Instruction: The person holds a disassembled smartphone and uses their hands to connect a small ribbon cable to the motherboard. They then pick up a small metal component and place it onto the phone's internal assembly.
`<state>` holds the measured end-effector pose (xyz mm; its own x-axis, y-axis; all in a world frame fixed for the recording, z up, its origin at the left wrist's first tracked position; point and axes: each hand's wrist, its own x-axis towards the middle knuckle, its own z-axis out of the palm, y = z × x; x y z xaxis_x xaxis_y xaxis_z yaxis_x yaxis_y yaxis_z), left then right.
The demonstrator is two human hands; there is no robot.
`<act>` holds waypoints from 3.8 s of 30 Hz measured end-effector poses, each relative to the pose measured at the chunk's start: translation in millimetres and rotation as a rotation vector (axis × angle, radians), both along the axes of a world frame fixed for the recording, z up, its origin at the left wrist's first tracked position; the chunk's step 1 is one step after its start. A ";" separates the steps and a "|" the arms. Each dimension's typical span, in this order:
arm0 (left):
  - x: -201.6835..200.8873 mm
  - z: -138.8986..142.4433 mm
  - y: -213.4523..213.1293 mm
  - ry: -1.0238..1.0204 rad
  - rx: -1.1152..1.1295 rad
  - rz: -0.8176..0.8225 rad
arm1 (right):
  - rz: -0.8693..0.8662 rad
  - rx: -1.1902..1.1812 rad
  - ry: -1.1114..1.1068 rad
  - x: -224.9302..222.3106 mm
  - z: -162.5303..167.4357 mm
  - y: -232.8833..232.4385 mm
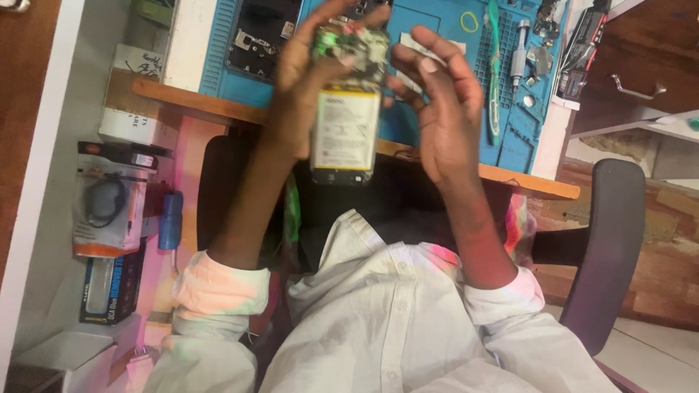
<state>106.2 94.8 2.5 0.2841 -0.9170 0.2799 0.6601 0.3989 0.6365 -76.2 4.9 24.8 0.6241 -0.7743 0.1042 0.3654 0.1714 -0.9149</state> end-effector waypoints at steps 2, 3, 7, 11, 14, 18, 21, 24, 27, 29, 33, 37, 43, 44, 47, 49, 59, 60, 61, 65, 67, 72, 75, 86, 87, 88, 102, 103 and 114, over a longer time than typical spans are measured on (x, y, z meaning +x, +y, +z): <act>13.8 1.5 3.6 0.068 0.004 0.045 | -0.062 -0.141 0.112 -3.2 7.2 -4.2; 22.8 2.2 6.0 0.094 -0.009 0.063 | -0.084 -0.270 0.197 -3.8 11.3 -5.3; 45.4 1.5 18.2 0.198 -0.051 0.116 | -0.129 -0.797 0.541 0.1 27.3 -2.8; 51.2 1.5 26.7 0.198 0.032 0.192 | -0.116 -0.957 0.723 14.6 35.0 6.4; 49.4 -0.7 28.0 0.195 -0.021 0.132 | -0.102 -1.086 0.682 26.2 33.2 10.2; 48.3 -4.2 24.5 0.223 -0.070 0.098 | -0.096 -1.232 0.732 41.3 22.3 12.2; 49.6 -4.0 22.1 0.243 -0.108 0.066 | -0.140 -1.256 0.772 51.0 14.5 14.6; 50.8 -0.5 21.3 0.236 -0.136 0.048 | -0.159 -1.276 0.870 59.4 12.1 14.6; 51.1 2.4 21.9 0.232 -0.120 0.038 | -0.143 -1.252 0.938 66.2 11.8 15.0; 51.2 3.3 22.2 0.236 -0.109 0.026 | -0.144 -1.246 0.964 67.4 11.5 17.2; 49.7 3.2 21.0 0.226 -0.095 0.008 | -0.296 -1.275 0.799 65.3 14.7 16.9; 42.7 5.1 17.6 0.169 -0.078 0.056 | -0.281 -0.998 0.512 48.1 23.8 10.2; 25.0 13.8 15.0 0.178 -0.002 -0.135 | -0.180 -0.477 0.266 37.0 22.6 5.3; 22.6 15.0 15.2 0.146 0.014 -0.123 | -0.190 -0.455 0.251 35.9 22.1 5.1; 17.8 17.7 16.2 0.049 0.049 -0.096 | -0.158 -0.437 0.200 30.5 25.1 6.7; 16.2 19.1 16.9 -0.015 0.068 -0.069 | -0.145 -0.447 0.212 25.0 29.9 10.4; 10.2 28.3 20.8 -0.238 0.083 -0.070 | -0.132 -0.563 0.339 28.3 37.1 26.5; 9.6 28.9 21.3 -0.242 0.094 -0.080 | -0.154 -0.612 0.375 28.2 36.5 26.6; 9.2 29.6 21.8 -0.245 0.104 -0.092 | -0.176 -0.661 0.411 27.7 36.0 26.6; 8.2 31.4 22.6 -0.270 0.099 -0.116 | -0.169 -0.562 0.485 26.1 34.0 25.9; 7.9 31.6 22.4 -0.293 0.094 -0.107 | -0.148 -0.549 0.442 26.8 32.5 24.8; 6.4 27.6 21.0 -0.354 0.081 -0.031 | -0.095 -0.452 0.381 27.0 26.7 22.7; 5.4 23.4 20.5 -0.418 0.067 0.036 | -0.060 -0.429 0.341 26.0 23.4 20.6; 4.1 22.7 16.7 -0.397 0.118 0.086 | -0.012 -0.365 0.301 30.2 22.0 16.4; 4.0 22.5 16.3 -0.425 0.108 0.102 | -0.009 -0.355 0.296 30.8 22.0 16.5; 4.1 22.5 16.2 -0.452 0.098 0.117 | -0.006 -0.345 0.292 31.4 22.0 16.1; 2.0 18.2 14.3 -0.622 0.128 0.300 | 0.017 -0.387 0.282 33.0 19.0 14.1; 1.5 18.4 14.2 -0.603 0.141 0.298 | 0.026 -0.401 0.279 32.6 18.9 13.6; 1.8 14.5 13.3 -0.720 0.089 0.345 | -0.006 -0.390 0.289 31.8 14.4 14.0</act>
